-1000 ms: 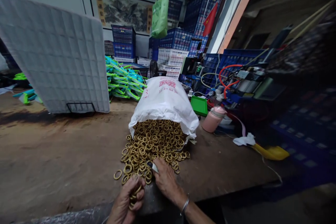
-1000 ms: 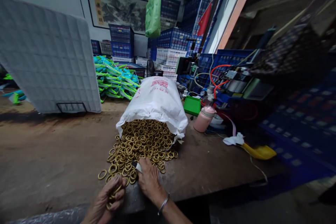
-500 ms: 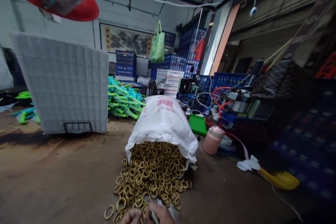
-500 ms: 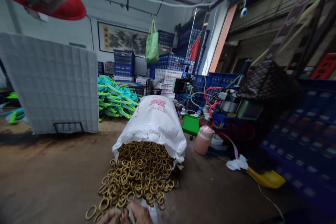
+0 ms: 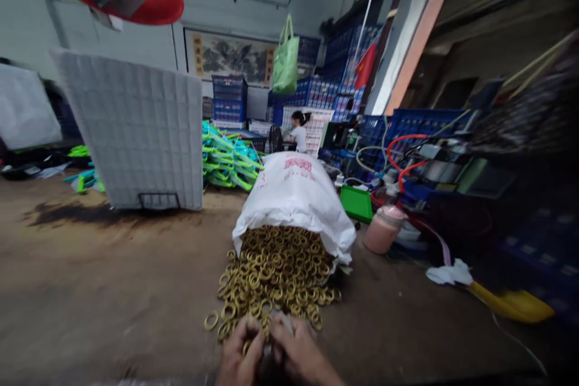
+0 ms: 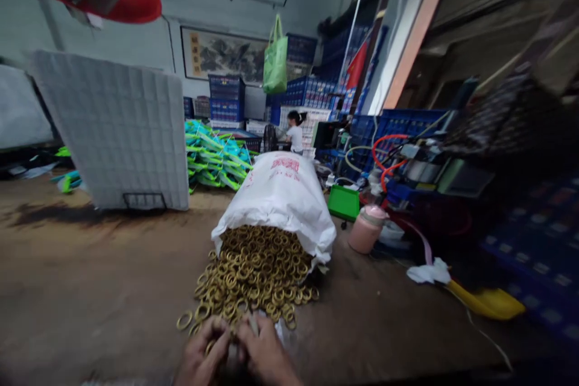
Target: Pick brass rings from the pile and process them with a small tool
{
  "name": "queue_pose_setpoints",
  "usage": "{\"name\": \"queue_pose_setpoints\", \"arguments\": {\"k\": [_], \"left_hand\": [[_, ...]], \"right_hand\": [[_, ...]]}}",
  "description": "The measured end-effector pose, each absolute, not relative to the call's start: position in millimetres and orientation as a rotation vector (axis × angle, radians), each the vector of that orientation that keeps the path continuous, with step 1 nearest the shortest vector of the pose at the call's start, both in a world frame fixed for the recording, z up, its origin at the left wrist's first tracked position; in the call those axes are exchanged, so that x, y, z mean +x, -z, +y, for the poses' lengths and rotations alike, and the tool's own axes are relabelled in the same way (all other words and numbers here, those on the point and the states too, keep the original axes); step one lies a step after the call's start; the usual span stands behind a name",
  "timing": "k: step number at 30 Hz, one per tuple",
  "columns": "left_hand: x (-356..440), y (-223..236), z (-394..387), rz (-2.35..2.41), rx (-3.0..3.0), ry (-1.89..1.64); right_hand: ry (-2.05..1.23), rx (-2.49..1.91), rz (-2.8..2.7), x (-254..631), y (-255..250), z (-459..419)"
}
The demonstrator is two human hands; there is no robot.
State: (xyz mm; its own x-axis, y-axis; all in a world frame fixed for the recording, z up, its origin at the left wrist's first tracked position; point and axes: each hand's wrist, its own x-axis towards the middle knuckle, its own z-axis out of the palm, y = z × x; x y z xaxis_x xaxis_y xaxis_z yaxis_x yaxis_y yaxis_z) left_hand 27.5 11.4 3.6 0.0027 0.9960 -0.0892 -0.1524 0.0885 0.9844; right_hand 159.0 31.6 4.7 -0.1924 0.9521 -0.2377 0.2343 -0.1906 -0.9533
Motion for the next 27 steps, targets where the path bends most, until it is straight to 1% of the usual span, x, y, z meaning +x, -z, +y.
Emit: {"name": "queue_pose_setpoints", "arguments": {"k": [2,5,12,15,22,27], "left_hand": [[27.7,-9.6,7.4,1.142,1.118,-1.223],[28.4,-10.9,3.9,1.146,1.106,-1.178],[27.9,-8.0,-3.2,1.11,0.956,-1.029],[27.3,-10.3,-5.5,1.092,0.965,-1.011],[31.2,-7.2,-12.6,1.087,0.921,-1.015],[31.8,-7.7,-14.9,1.009,0.845,-0.929]], "right_hand": [[-1.488,-1.416,-1.302,155.8,-10.6,23.9],[-1.477,-1.402,-1.312,155.5,-18.5,21.7],[-1.197,-1.423,-1.492,157.0,-22.5,21.1],[-1.137,-1.419,-1.568,157.1,-24.7,20.2],[-1.141,-1.413,-1.57,158.3,-24.1,15.4],[-1.138,-1.409,-1.583,159.4,-25.0,9.3]]}}
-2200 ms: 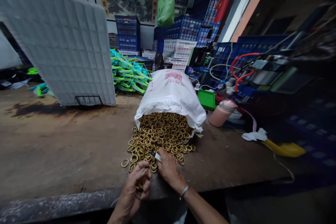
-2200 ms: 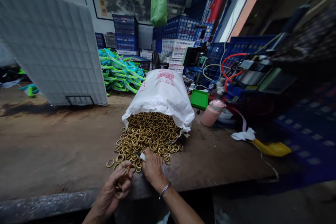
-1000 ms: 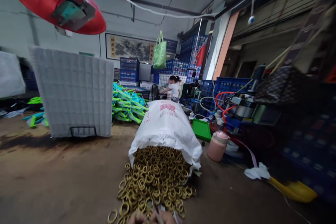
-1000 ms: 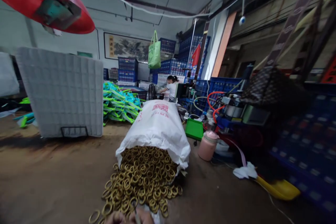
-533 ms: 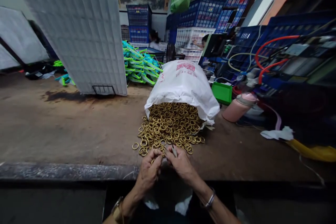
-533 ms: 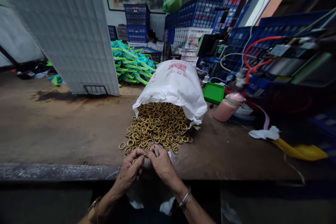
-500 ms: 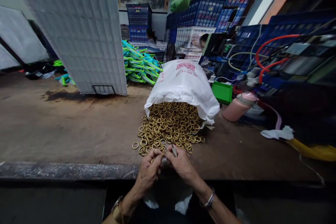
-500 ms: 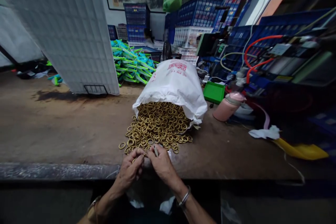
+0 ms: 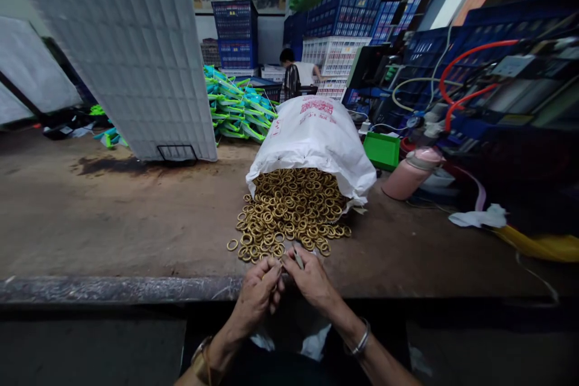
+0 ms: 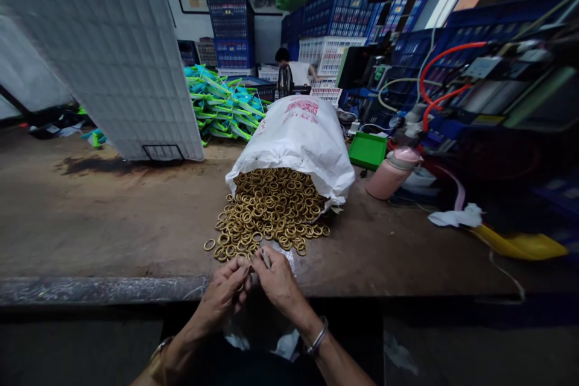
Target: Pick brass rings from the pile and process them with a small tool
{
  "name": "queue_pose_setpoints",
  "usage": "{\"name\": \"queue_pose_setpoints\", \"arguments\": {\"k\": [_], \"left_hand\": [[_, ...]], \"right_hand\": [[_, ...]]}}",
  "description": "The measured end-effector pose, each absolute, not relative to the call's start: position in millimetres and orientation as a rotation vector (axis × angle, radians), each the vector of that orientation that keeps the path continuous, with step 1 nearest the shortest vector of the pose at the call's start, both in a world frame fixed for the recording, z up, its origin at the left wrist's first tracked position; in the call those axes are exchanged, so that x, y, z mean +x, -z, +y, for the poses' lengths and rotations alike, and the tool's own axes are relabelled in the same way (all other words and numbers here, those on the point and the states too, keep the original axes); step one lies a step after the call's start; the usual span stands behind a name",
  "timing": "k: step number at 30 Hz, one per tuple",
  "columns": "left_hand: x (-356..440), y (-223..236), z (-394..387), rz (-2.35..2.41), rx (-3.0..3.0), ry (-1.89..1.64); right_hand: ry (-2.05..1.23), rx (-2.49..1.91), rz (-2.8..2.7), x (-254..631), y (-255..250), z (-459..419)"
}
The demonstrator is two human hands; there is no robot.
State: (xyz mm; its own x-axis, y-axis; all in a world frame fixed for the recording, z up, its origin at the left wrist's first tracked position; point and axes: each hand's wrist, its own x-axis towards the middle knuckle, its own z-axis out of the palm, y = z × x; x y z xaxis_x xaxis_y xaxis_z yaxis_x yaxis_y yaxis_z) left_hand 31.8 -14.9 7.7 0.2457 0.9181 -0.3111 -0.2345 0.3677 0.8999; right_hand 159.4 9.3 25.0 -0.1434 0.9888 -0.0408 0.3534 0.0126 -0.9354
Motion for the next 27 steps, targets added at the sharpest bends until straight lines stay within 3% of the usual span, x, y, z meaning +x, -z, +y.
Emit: {"name": "queue_pose_setpoints", "arguments": {"k": [6,12,27], "left_hand": [[33.5,-10.2,-19.1,1.001,0.768,-0.916],[33.5,-5.7,-20.2,1.021,0.793,-0.943],[31.1,-5.5,-26.6,1.036,1.026,-1.046]], "right_hand": [[-1.211,-1.357,-1.572,165.1,-14.7,7.7],[-0.847,-1.449,-1.937,172.3,-5.4,0.6],[-0.84,-1.469,-2.137,175.4,-7.1,-1.8]]}}
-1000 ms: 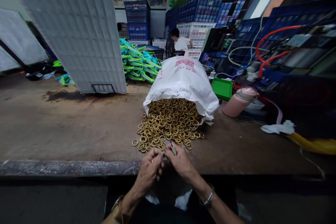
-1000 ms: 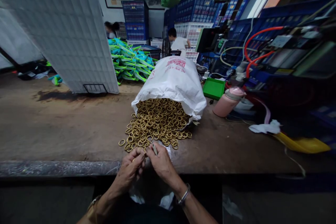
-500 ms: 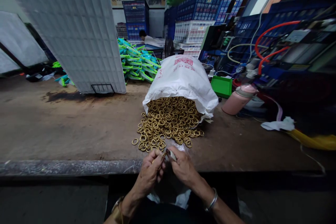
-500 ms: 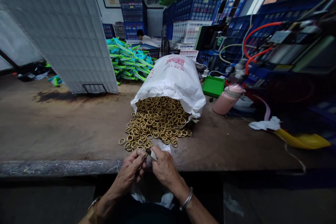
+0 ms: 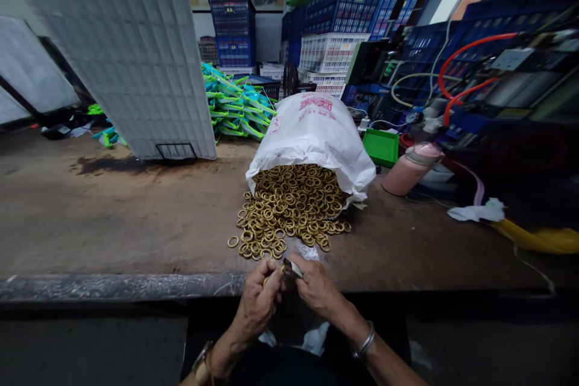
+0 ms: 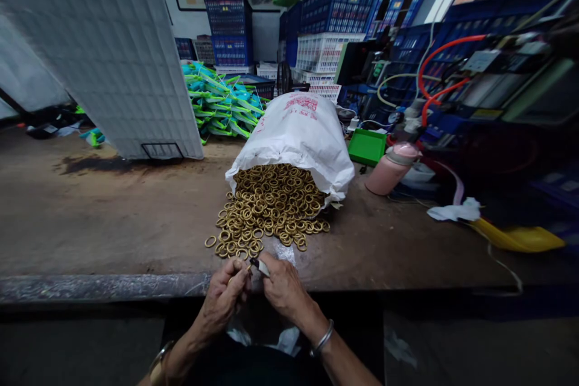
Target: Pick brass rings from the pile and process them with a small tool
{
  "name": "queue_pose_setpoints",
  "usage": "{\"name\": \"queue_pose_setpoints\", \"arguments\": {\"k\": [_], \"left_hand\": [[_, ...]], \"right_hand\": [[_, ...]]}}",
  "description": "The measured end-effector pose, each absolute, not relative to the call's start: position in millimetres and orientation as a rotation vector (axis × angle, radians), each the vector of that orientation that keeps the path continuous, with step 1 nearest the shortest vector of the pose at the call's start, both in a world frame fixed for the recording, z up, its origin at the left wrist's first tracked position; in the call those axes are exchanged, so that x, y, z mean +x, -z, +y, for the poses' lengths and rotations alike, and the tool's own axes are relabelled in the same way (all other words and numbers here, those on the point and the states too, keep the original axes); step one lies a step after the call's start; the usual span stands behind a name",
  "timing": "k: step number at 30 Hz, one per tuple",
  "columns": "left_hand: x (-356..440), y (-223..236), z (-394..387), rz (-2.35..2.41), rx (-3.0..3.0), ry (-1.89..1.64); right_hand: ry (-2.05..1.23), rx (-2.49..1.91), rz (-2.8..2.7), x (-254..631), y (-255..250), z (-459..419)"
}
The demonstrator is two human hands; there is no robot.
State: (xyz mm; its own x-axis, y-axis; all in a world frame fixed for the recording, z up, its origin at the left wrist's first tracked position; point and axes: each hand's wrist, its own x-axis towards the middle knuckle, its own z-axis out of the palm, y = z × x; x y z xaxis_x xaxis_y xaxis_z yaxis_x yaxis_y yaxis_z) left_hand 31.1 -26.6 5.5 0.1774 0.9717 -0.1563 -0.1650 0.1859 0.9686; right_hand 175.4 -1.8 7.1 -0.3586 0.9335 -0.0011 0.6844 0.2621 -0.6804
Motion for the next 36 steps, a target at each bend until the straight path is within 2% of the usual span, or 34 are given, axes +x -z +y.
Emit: {"name": "queue_pose_setpoints", "arguments": {"k": [15,23,27,36], "left_hand": [[29.0,3.4,-25.3,1.039,1.016,-1.066],[26.1,-13.5,-40.0,0.927,0.793,-0.889],[25.1,-10.8,-38.4,0.806,0.558,-0.978],[13.3,-4.9,-25.8,0.725,0.429,-1.029]], "right_hand": [[-0.722,-1.561,-2.302,167.4,-12.0,-10.1],[-0.45,-1.907,-2.247,179.1,6.3,14.1],[-0.346,-1.892,-2.142,175.2,14.5,31.8],[-0.288,-2.023,-2.126,143.5,7.0,58.3]]}}
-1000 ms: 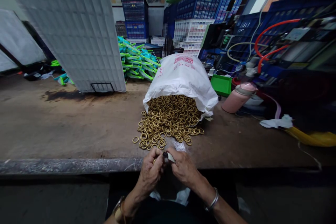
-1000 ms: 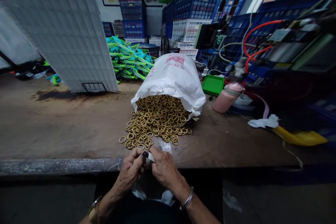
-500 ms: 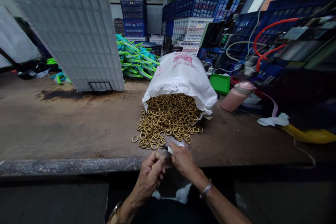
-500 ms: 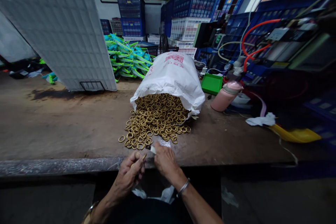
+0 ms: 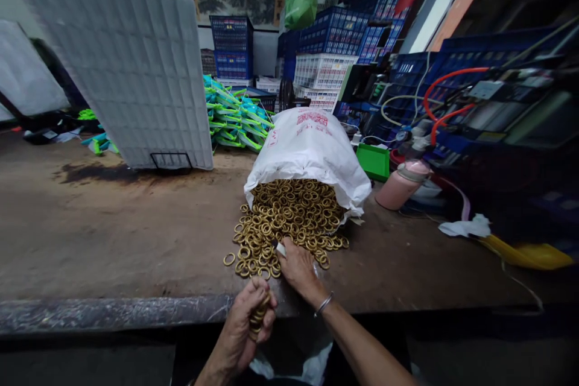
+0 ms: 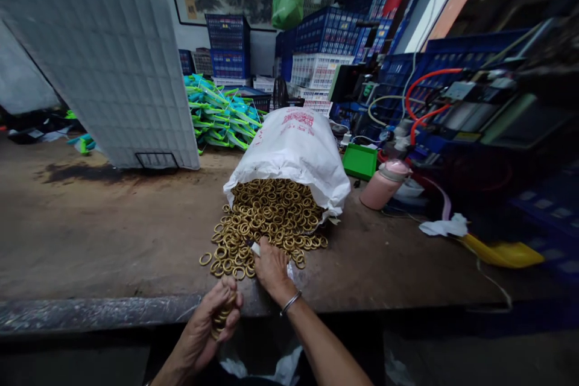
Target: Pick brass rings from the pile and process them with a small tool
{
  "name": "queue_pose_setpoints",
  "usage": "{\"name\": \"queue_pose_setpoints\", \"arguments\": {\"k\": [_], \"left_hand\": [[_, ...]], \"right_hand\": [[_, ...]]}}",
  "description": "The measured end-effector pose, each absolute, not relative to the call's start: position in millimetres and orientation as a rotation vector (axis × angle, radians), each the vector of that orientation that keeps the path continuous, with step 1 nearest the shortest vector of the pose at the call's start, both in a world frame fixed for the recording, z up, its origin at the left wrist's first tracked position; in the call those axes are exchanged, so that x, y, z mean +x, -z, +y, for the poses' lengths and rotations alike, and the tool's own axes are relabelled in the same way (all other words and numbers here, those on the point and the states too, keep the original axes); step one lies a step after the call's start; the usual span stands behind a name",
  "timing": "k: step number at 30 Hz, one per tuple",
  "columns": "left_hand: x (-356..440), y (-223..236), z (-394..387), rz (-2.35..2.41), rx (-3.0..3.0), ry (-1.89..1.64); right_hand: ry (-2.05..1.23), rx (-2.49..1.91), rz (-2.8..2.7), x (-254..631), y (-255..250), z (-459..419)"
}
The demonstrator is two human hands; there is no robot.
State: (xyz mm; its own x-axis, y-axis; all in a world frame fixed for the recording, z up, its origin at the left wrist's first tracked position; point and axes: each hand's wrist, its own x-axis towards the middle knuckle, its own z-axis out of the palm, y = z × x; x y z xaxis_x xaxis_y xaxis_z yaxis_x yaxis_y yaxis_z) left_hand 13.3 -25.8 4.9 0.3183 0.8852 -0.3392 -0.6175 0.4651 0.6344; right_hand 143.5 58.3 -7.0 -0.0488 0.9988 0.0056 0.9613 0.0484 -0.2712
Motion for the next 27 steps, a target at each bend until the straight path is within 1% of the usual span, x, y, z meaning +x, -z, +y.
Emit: {"name": "queue_pose_setpoints", "arguments": {"k": [4,8,13,18,22,27], "left_hand": [[11.2,-3.3,-22.6,0.672,0.363,-1.006],[10.3,1.2,-19.0,0.683,0.318,-0.99],[10.8,2.3,-12.2,0.723,0.355,-1.015],[18.1,-1.7,-8.1,0.935,0.491,-1.102],[25.3,0.3,-9.8,1.035,0.6,-1.144],[29.1,0.5,-13.0,1.076,0.736,-1.107]], "right_hand": [[-0.272,-2.057,-2.114,141.8,7.9,64.3],[-0.336,-2.022,-2.087,145.4,8.3,68.3],[-0.567,-1.762,-1.881,150.5,4.2,60.9],[-0.818,-1.453,-1.638,152.7,-5.0,37.1],[-0.952,-1.39,-1.593,153.0,-6.1,20.0],[-1.119,-1.324,-1.537,152.3,-5.1,9.7]]}}
